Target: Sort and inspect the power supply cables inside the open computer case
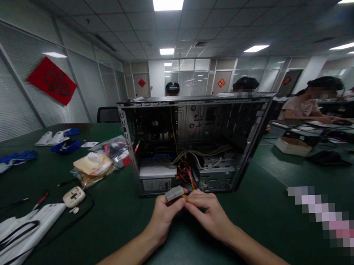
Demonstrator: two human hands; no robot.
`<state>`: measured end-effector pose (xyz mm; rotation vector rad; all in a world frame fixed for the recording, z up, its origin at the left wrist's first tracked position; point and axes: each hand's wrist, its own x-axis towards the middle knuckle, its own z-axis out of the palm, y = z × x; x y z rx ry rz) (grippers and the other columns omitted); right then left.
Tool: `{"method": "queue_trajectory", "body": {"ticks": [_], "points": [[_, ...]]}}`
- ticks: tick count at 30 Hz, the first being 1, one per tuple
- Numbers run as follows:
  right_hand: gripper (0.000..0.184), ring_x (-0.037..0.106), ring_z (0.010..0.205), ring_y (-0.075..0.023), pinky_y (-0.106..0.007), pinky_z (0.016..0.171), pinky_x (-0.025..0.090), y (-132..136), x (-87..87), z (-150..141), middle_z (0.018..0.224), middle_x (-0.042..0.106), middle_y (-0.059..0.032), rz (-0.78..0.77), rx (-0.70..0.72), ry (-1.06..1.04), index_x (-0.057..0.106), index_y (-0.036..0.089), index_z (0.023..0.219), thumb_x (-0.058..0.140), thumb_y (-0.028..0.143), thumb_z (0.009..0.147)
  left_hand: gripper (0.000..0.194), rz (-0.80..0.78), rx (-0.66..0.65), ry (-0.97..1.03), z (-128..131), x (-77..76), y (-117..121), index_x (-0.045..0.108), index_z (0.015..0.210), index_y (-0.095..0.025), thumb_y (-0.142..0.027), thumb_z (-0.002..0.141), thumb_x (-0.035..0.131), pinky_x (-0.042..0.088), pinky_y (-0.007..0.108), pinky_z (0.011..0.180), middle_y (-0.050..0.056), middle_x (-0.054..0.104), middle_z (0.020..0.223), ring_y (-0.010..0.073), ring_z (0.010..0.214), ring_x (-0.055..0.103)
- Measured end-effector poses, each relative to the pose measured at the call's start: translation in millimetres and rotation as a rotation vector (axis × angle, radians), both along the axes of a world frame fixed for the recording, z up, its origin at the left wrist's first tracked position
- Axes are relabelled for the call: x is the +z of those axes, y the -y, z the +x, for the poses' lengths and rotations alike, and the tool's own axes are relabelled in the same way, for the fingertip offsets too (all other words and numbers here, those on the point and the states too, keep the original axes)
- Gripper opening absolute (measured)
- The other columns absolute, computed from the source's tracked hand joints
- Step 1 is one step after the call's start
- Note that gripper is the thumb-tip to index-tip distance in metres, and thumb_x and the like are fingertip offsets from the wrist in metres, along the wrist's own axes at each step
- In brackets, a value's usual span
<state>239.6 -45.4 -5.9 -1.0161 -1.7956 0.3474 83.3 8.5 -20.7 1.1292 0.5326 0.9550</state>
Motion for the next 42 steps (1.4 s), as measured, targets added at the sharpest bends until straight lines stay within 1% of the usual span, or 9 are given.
{"method": "queue_trajectory", "body": {"ticks": [5,9,13,19,25,30,33,38,42], "points": [[0.015,0.065,0.078,-0.0160,-0.025,0.073,0.048,-1,-2.5,0,0.083,0.072,-0.0045,0.000,-0.025,-0.031,0.073,0.018,0.088,0.059,0.020,0.093,0.029,-0.049,0.028,0.028,0,2.6,0,0.077,0.093,-0.016,-0.029,0.069,0.083,0.046,0.027,0.084,0.006,0.074,0.091,0.0180,0.089,0.063],[0.022,0.064,0.067,-0.0141,-0.023,0.065,0.047,1,0.9,2,0.071,0.070,-0.0032,-0.003,-0.100,-0.045,0.070,0.016,0.078,0.056,0.023,0.094,0.023,-0.049,-0.042,0.059,0,9.3,1,0.075,0.088,-0.015,-0.032,0.074,0.080,0.047,0.024,0.073,0.003,0.070,0.080,0.0145,0.076,0.060],[0.030,0.060,0.054,-0.0115,-0.020,0.056,0.044,0,6.7,7,0.060,0.066,-0.0003,-0.036,-0.154,-0.071,0.069,0.016,0.073,0.053,0.027,0.095,0.029,0.003,-0.094,0.034,0,10.6,0,0.075,0.097,-0.014,-0.035,0.078,0.076,0.048,0.027,0.079,0.006,0.072,0.089,0.0177,0.083,0.062],[0.017,0.068,0.065,-0.0141,-0.022,0.067,0.051,-6,1.4,11,0.075,0.074,-0.0019,-0.070,-0.144,-0.061,0.073,0.018,0.084,0.060,0.026,0.092,0.028,0.110,0.030,-0.059,1,5.1,-6,0.074,0.094,-0.013,-0.035,0.076,0.076,0.049,0.028,0.079,0.006,0.072,0.088,0.0195,0.084,0.064],[0.012,0.069,0.074,-0.0163,-0.025,0.072,0.054,-9,-8.6,11,0.085,0.074,-0.0046,0.006,-0.110,0.032,0.070,0.018,0.093,0.059,0.024,0.092,0.028,0.148,0.086,-0.120,0,7.3,-10,0.071,0.090,-0.013,-0.036,0.074,0.077,0.049,0.029,0.079,0.005,0.071,0.086,0.0203,0.083,0.063],[0.012,0.067,0.072,-0.0164,-0.026,0.070,0.052,-10,-10.4,13,0.081,0.072,-0.0046,0.040,-0.156,0.086,0.067,0.018,0.090,0.056,0.023,0.093,0.025,0.163,0.048,-0.124,3,3.6,-10,0.070,0.089,-0.013,-0.035,0.078,0.074,0.046,0.029,0.077,0.005,0.068,0.083,0.0193,0.079,0.060],[0.014,0.066,0.072,-0.0164,-0.027,0.069,0.052,-9,-9.4,11,0.080,0.070,-0.0050,0.059,-0.125,0.094,0.066,0.017,0.090,0.054,0.022,0.094,0.023,0.074,0.024,-0.046,4,2.2,-8,0.070,0.090,-0.014,-0.033,0.077,0.076,0.045,0.027,0.078,0.003,0.066,0.083,0.0175,0.080,0.057],[0.018,0.063,0.079,-0.0184,-0.031,0.075,0.052,-4,-9.8,4,0.086,0.070,-0.0078,0.151,0.008,0.205,0.065,0.017,0.098,0.046,0.017,0.097,0.018,-0.051,-0.141,0.093,0,8.2,-1,0.072,0.078,-0.013,-0.029,0.074,0.079,0.042,0.025,0.081,0.003,0.061,0.091,0.0147,0.083,0.054],[0.016,0.063,0.086,-0.0221,-0.037,0.080,0.052,0,-8.9,-3,0.094,0.071,-0.0106,0.229,0.015,0.343,0.063,0.015,0.105,0.053,0.023,0.095,0.030,-0.103,-0.250,0.140,-5,12.2,4,0.075,0.091,-0.015,-0.035,0.071,0.082,0.041,0.030,0.089,0.007,0.064,0.101,0.0195,0.092,0.057]]}}
